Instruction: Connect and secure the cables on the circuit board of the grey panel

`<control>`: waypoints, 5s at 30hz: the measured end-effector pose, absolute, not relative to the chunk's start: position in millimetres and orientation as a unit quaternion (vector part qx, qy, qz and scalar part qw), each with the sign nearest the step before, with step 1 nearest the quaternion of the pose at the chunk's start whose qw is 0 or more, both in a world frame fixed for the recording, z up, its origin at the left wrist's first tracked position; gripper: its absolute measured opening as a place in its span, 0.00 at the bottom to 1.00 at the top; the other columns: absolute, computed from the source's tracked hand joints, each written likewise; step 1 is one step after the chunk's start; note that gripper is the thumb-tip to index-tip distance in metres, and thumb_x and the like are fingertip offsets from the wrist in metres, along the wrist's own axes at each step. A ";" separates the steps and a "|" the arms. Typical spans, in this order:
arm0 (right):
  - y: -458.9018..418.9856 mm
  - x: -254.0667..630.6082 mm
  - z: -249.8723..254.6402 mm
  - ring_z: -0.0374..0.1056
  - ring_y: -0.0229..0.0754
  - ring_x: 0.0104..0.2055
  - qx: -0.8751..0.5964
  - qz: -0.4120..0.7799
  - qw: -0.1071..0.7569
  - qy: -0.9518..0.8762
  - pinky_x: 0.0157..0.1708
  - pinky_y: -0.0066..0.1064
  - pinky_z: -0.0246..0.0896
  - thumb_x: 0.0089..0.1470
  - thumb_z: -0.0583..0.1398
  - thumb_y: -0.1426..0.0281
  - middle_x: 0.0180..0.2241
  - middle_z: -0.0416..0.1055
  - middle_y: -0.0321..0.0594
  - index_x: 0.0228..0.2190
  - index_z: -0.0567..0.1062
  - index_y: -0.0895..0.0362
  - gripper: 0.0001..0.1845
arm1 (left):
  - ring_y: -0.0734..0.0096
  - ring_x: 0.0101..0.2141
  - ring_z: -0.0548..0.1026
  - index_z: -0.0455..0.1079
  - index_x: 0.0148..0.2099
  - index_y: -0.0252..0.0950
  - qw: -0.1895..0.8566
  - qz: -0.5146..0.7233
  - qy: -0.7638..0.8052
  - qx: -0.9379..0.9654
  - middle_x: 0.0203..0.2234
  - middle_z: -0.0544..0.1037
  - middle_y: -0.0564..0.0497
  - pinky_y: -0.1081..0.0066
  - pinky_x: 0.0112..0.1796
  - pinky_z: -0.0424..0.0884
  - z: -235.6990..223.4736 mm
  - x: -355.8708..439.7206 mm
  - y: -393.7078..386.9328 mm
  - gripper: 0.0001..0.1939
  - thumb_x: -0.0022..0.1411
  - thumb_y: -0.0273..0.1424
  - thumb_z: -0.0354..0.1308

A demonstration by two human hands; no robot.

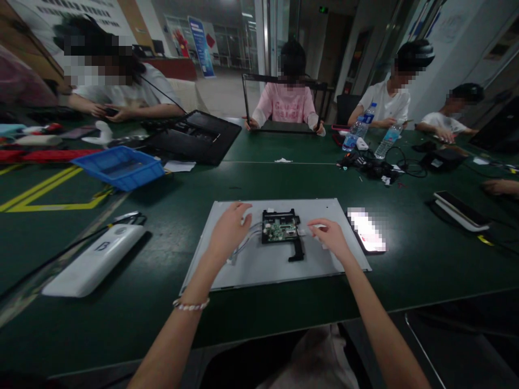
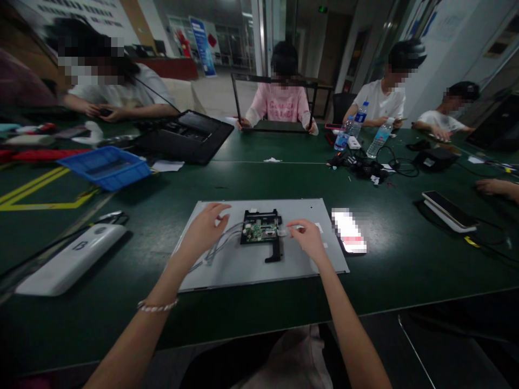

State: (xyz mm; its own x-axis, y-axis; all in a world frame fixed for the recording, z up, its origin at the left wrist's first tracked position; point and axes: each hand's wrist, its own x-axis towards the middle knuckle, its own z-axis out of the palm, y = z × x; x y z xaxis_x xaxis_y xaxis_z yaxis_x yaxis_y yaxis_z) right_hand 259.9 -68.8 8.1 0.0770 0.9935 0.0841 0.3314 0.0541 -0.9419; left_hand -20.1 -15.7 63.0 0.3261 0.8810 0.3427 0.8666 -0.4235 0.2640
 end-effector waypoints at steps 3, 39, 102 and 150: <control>-74.6 261.9 13.6 0.66 0.38 0.24 -0.593 0.384 0.459 -0.538 0.20 0.26 0.57 0.48 0.58 0.62 0.24 0.72 0.39 0.35 0.77 0.59 0.16 | 0.70 0.30 0.72 0.63 0.54 0.33 0.052 0.223 0.586 0.777 0.49 0.67 0.44 0.66 0.43 0.67 48.6 -64.5 -9.2 0.20 0.61 0.32 0.47; -102.2 167.2 45.0 0.64 0.44 0.49 -0.480 0.173 0.382 -0.770 0.51 0.38 0.58 0.56 0.52 0.75 0.46 0.70 0.44 0.46 0.72 0.56 0.17 | 0.68 0.27 0.74 0.72 0.42 0.37 0.120 0.240 0.644 0.716 0.36 0.78 0.50 0.70 0.32 0.67 34.9 -54.4 -35.4 0.13 0.58 0.35 0.52; -42.0 285.3 -7.5 0.67 0.40 0.32 -0.621 0.231 0.345 -0.665 0.34 0.31 0.60 0.47 0.57 0.71 0.29 0.72 0.38 0.31 0.73 0.56 0.06 | 0.57 0.51 0.70 0.68 0.49 0.34 -0.088 0.088 0.556 0.821 0.46 0.75 0.38 0.48 0.55 0.52 36.1 -64.7 -66.5 0.17 0.60 0.23 0.46; -37.3 272.4 -13.2 0.63 0.45 0.46 -0.600 0.143 0.363 -0.699 0.48 0.37 0.57 0.52 0.53 0.75 0.40 0.70 0.43 0.37 0.73 0.56 0.12 | 0.62 0.56 0.62 0.56 0.59 0.35 0.073 0.268 0.453 0.847 0.55 0.64 0.43 0.60 0.55 0.58 39.5 23.5 10.3 0.23 0.63 0.31 0.49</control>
State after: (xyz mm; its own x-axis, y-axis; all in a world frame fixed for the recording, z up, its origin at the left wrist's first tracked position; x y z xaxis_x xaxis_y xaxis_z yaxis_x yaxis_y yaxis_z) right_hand 272.4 -37.3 -13.2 -0.0177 0.9420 0.3351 0.7337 0.2399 -0.6357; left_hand 23.5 10.3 39.5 0.4462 0.8061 0.3887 0.7277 -0.5796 0.3667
